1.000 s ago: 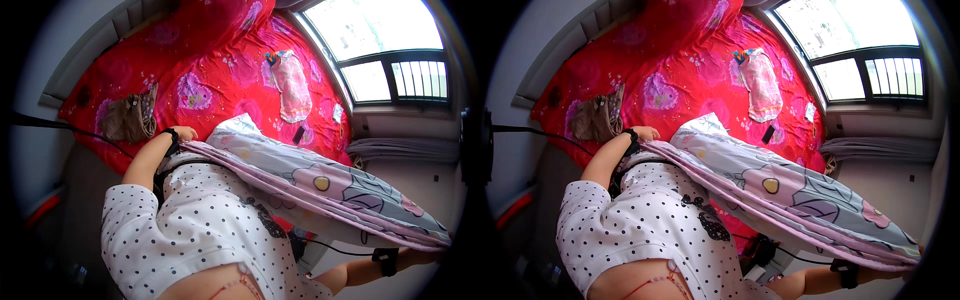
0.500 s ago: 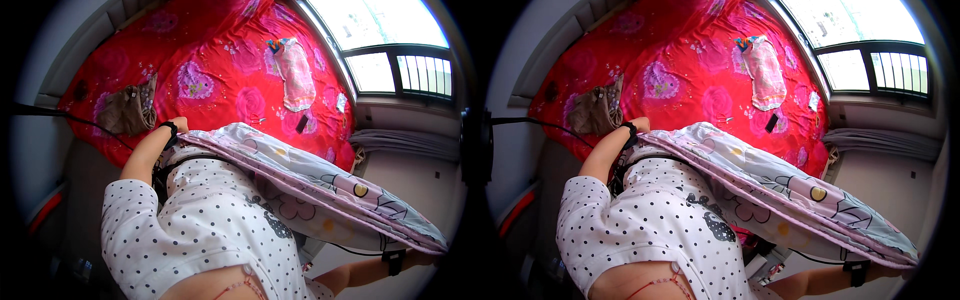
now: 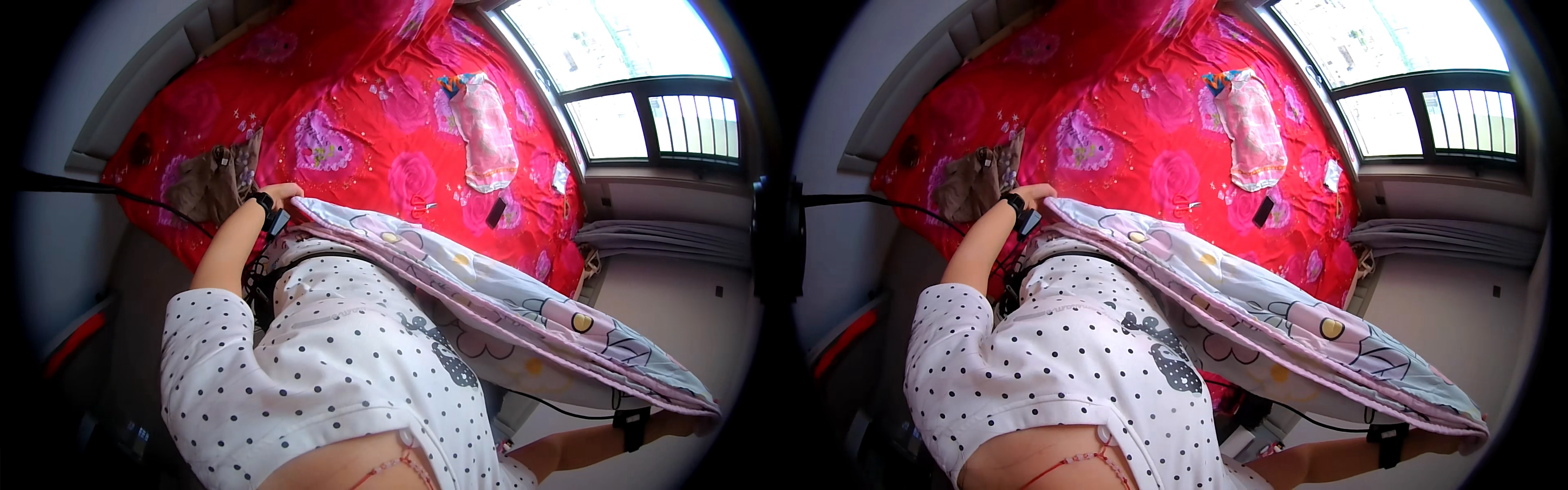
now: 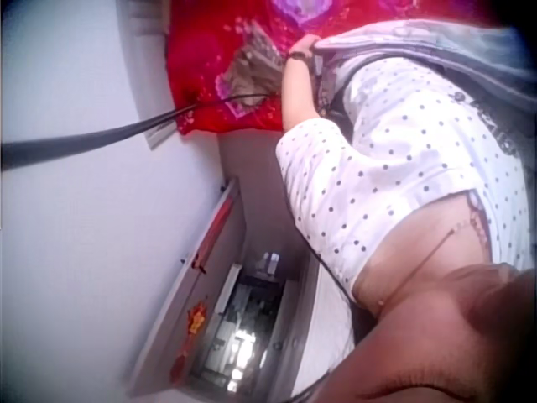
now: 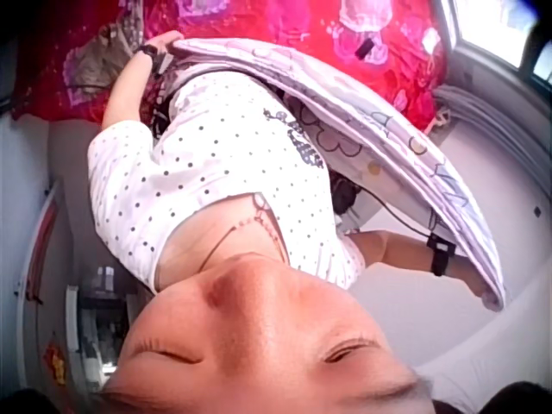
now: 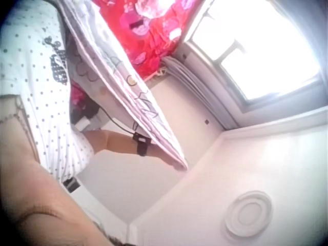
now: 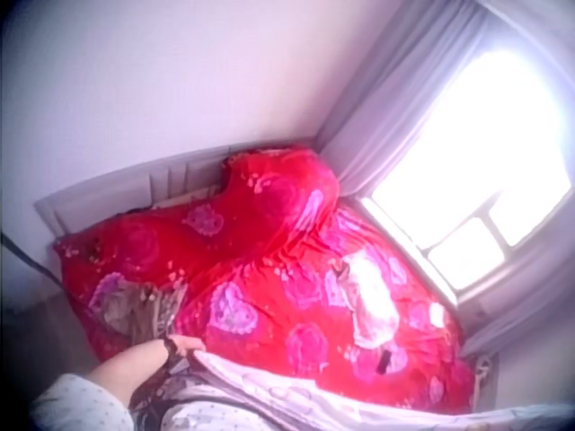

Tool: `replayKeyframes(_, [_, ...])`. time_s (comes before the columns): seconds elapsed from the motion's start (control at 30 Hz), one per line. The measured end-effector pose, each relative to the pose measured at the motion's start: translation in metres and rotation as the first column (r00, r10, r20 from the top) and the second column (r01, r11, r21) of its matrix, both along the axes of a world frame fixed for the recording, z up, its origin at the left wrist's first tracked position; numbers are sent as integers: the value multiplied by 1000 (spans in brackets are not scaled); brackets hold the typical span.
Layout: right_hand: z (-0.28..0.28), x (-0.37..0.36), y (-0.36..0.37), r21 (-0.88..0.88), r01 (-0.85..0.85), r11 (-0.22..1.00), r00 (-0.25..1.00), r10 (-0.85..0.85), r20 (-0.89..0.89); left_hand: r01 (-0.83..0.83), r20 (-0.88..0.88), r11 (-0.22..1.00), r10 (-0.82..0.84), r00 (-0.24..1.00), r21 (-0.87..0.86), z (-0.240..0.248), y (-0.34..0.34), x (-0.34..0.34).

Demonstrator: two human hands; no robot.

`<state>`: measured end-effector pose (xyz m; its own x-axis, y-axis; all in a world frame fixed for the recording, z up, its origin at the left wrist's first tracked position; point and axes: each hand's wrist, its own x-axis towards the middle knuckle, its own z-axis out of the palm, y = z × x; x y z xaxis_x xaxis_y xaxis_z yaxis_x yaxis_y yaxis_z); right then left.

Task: The person wipes the surface of a dining table with a cloth, walks to a bathroom sink to rinse the cloth, then goes to a bedroom to fold a pillowcase on a bed.

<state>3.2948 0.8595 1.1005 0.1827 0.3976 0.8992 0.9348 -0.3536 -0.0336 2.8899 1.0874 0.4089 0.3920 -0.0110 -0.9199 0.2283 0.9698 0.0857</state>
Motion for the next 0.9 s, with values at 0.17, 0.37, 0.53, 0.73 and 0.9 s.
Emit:
replayKeyframes(0.17, [-5, 15, -3, 42, 33, 999, 998, -31, -51, 611, 123, 783, -621, 774, 113, -81, -14, -32])
replayKeyframes(0.37, [-41, 81, -47, 95, 160, 982, 912, -111, -394, 276, -84, 935, -263, 961, 223, -15, 26, 2])
replayKeyframes(0.53, [-101, 135, -20, 14, 299, 954, 821, -250, -513, -544, 312, 446, 493, 812, 711, -5, 184, 31])
replayKeyframes(0.73, [-142, 150, -93, 459, 73, 886, 696, 284, -660, 324, 91, -717, 474, 876, 617, 185, 270, -43])
replayKeyframes(0.9, [-203, 125, -141, 308, -59, 950, 525, 292, -799, -632, 533, 59, 479, 697, 773, 214, 285, -130])
